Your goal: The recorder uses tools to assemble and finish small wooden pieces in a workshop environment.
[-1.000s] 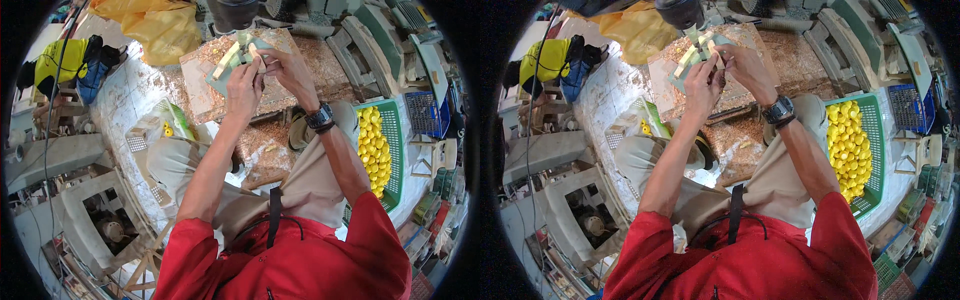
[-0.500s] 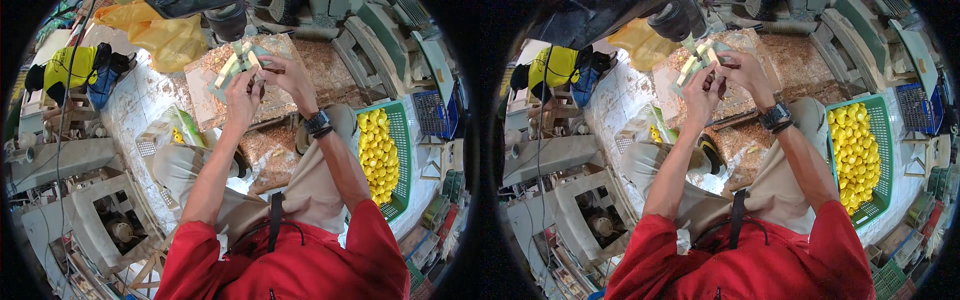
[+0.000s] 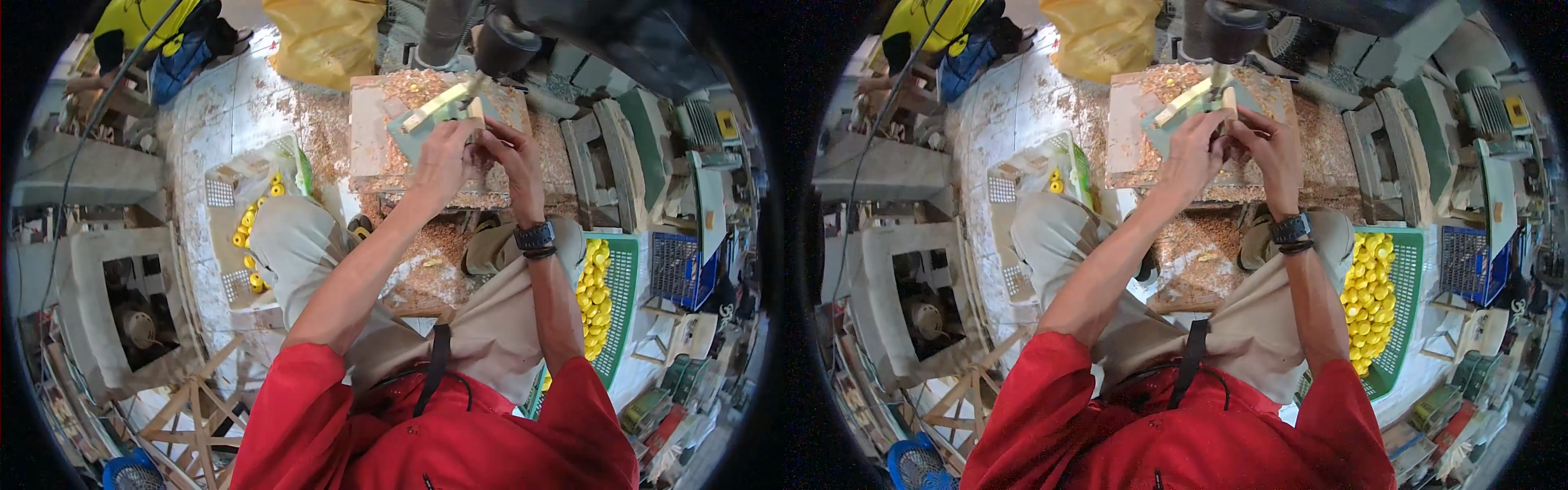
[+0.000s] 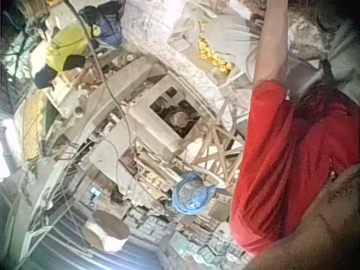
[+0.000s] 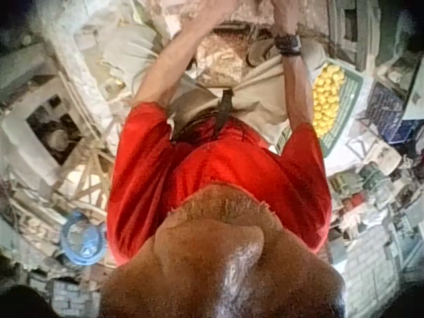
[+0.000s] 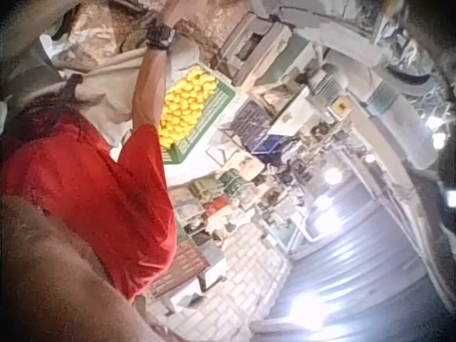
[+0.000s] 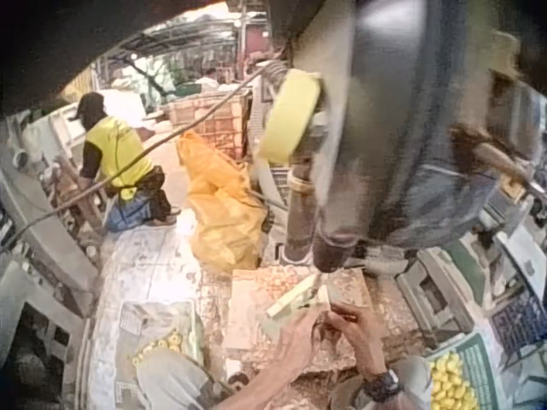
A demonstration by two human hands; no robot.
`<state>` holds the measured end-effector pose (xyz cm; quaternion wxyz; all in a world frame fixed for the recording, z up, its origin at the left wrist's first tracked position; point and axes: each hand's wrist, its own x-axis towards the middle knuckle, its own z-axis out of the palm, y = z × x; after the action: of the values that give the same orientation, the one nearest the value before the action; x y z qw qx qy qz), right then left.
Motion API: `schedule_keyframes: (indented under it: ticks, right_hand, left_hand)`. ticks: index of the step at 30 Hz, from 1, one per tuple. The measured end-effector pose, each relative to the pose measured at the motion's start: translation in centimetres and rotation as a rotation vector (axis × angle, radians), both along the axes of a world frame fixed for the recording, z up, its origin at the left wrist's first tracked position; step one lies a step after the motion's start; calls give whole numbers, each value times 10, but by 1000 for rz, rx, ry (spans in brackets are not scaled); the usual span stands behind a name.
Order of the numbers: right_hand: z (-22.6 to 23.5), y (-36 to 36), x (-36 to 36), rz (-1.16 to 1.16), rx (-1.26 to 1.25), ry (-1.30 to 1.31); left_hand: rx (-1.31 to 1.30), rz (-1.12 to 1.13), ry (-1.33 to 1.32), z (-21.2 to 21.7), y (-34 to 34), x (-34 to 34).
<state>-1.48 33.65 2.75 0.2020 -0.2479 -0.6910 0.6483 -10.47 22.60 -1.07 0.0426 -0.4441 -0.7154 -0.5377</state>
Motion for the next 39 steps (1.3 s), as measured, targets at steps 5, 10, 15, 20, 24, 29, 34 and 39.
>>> schedule_keyframes:
  ticks: [5, 10, 15, 20, 24, 29, 34, 39]
  right_hand:
    - [-4, 0, 0, 26, -10, 33]
    - [-1, -1, -1, 44, -27, 50]
    - [-5, 4, 1, 44, -1, 32]
    - [-2, 2, 2, -9, 74, -30]
    - [-5, 4, 0, -2, 30, -19]
    - [-2, 4, 2, 13, -27, 7]
    - [-7, 6, 1, 24, 3, 19]
    - [-7, 3, 0, 92, -55, 82]
  left_hand:
    - [25, 25, -76, -3, 3, 0]
    - [28, 79, -185, -7, 5, 3]
    - [17, 82, -156, -6, 5, 3]
    - [-11, 104, -195, -5, 7, 3]
    - [-27, 56, -293, -3, 5, 3]
    - [-7, 87, -214, -2, 6, 3]
    - [25, 88, -150, -2, 6, 5]
    - [36, 70, -135, -8, 6, 2]
